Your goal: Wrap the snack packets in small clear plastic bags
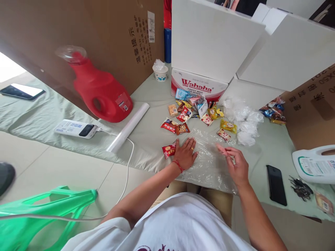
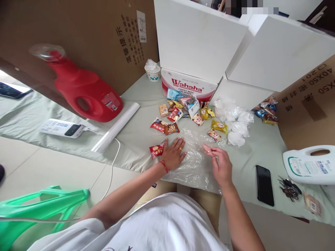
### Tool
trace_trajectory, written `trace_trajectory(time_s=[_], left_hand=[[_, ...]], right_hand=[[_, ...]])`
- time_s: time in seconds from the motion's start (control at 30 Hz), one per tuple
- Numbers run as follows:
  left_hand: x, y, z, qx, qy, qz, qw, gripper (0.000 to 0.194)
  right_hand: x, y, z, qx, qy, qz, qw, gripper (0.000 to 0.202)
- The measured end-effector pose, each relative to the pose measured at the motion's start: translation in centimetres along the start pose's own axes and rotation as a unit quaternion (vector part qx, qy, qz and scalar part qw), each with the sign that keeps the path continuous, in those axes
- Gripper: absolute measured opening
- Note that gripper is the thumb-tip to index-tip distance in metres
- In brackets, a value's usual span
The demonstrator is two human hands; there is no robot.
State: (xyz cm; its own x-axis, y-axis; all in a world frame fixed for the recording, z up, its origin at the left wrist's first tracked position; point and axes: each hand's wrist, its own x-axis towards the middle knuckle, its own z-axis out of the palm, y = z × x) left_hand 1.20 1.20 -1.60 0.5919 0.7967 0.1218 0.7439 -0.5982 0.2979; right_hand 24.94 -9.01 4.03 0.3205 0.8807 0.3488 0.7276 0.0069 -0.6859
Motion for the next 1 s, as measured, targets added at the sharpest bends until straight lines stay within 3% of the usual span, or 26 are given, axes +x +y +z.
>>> trace_trajectory(time_s=[0.07, 0.17, 0.27, 0.37, 0.43, 0.5, 0.6, 0.73, 0.87, 1.0], left_hand=[[0.0, 0.0, -0.1, -0.001, 0.001, -0.001, 1.0, 0.06], [-0.1, 0.0, -0.4, -0.004, 0.001, -0.002, 1.0, 0.059], [-0.1, 0.0, -0.5, -0.006, 0.0, 0.001, 1.0, 0.059], [-0.1, -0.1, -0.4, -0.011, 0.002, 0.003, 1.0, 0.058], [0.0, -0.2, -0.3, -0.012, 0.002, 0.002, 1.0, 0.058], [0.0, -0.3, -0.2, -0.009, 0.002, 0.003, 1.0, 0.059], [0.0, -0.3, -0.1, -0.003, 0.001, 0.004, 1.0, 0.059], [0.0, -0.3, -0.1, 0.003, 0.002, 0.006, 1.0, 0.059], [-0.1, -0.3, -0.2, 0.002, 0.006, 0.004, 1.0, 0.06], [-0.1, -0.4, -0.3, 0.01, 0.002, 0.006, 1.0, 0.061]], right_hand=[[-0.3, -0.9, 1.4, -0.048, -0.04, -0.098, 0.993, 0.016], [-0.9, -0.1, 3.0, -0.062, -0.131, -0.179, 0.973, 0.025], [-0.9, 1.2, 2.4, -0.042, -0.239, -0.195, 0.95, 0.027], [0.7, 1.8, 0.7, -0.011, -0.316, -0.165, 0.934, 0.024], [2.9, 2.0, 0.4, -0.022, -0.296, -0.123, 0.947, 0.024], [6.0, 2.2, 1.3, -0.07, -0.226, -0.062, 0.97, 0.027], [11.8, 2.4, 4.5, -0.171, -0.136, 0.046, 0.975, 0.033], [18.0, 1.9, 9.6, -0.226, -0.097, 0.172, 0.954, 0.047], [19.6, 1.6, 12.3, -0.181, -0.11, 0.183, 0.96, 0.039], [17.5, 2.8, 11.0, -0.097, -0.128, 0.166, 0.973, 0.034]])
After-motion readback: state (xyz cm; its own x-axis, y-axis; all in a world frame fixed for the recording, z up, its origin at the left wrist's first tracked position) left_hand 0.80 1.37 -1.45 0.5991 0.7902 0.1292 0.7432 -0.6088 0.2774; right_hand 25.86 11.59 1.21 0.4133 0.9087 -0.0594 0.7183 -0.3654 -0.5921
